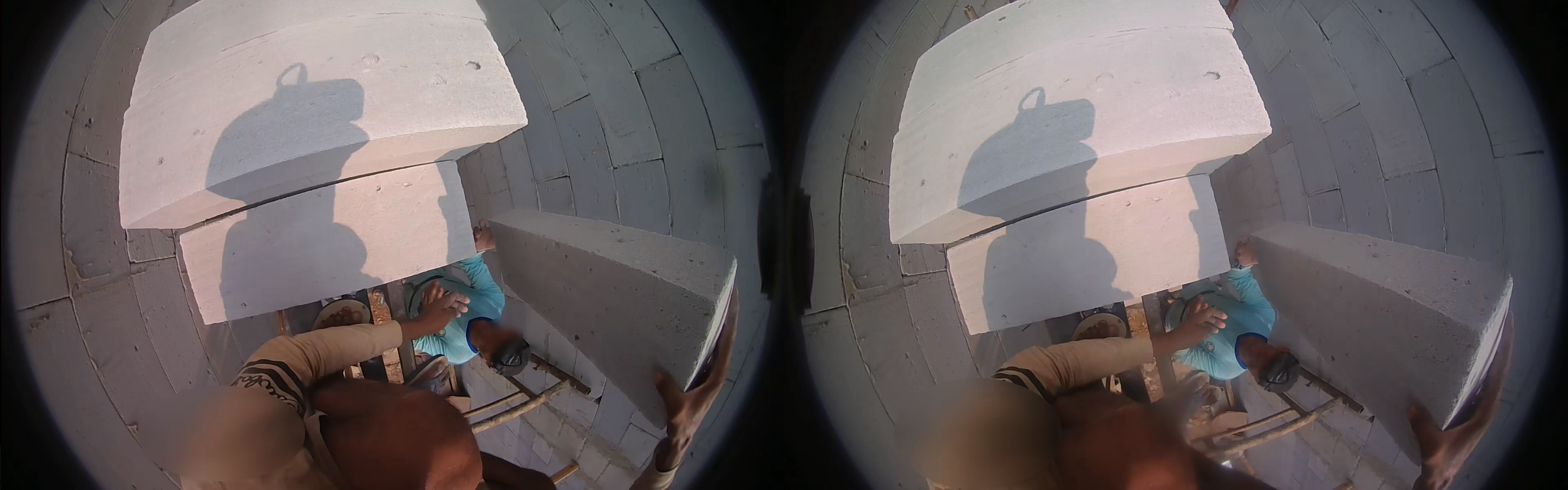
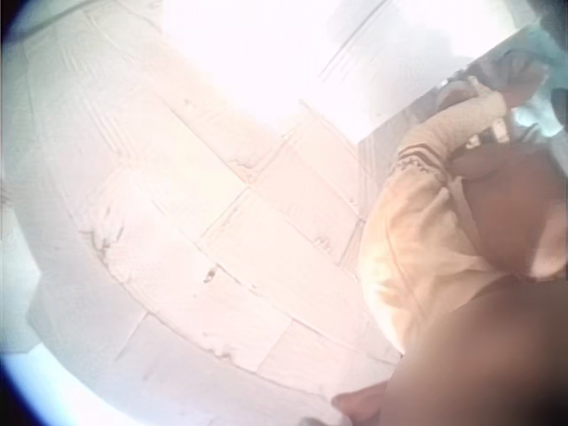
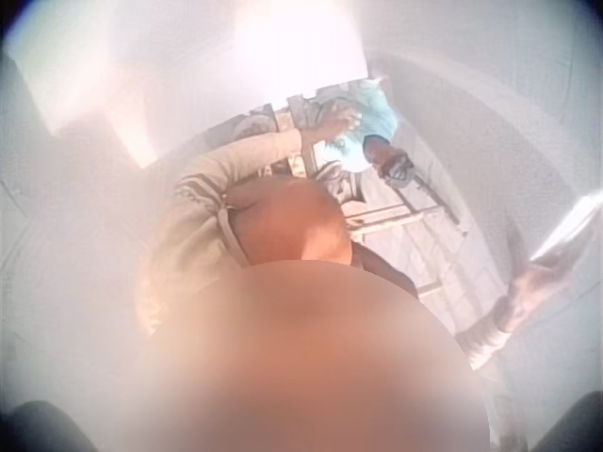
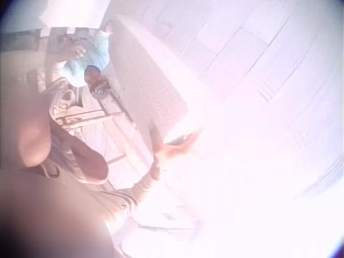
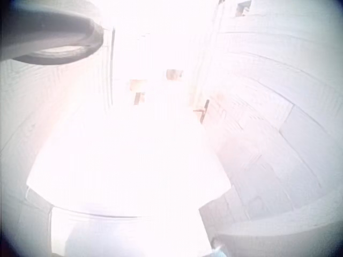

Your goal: The person lifts and stacks white blocks on scaffolding, then uses a trowel to apply mortar to a wall and places additional blocks on top. The person repeatedly scoops mortar and spreads it along the wall before positioning blocks.

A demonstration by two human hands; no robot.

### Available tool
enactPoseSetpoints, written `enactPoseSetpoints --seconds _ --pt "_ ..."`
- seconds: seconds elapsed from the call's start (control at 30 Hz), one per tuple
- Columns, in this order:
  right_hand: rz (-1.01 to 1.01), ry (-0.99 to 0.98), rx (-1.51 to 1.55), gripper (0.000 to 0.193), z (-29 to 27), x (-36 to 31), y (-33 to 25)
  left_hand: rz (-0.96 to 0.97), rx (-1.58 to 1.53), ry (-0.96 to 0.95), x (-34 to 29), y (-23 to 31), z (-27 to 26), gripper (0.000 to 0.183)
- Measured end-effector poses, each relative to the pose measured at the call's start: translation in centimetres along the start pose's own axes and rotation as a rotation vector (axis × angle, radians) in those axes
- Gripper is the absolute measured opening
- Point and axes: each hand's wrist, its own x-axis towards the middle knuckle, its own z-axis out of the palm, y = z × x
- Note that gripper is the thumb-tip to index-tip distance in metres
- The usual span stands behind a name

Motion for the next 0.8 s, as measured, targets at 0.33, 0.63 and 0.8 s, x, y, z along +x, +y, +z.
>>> enactPoseSetpoints --seconds 0.33,0.63,0.8 --pt "0.174 0.156 -0.089 0.099 -8.2 -2.0 -2.8 0.273 -0.608 -0.400 11.3 6.2 16.5 0.059" --pt "0.132 0.157 0.272 0.080 -3.3 1.6 4.0 0.290 -0.756 0.234 -15.3 18.6 -4.9 0.052" --pt "0.150 0.027 0.647 0.070 5.2 6.7 9.6 0.531 -0.873 0.693 -34.2 20.3 -7.6 0.052"
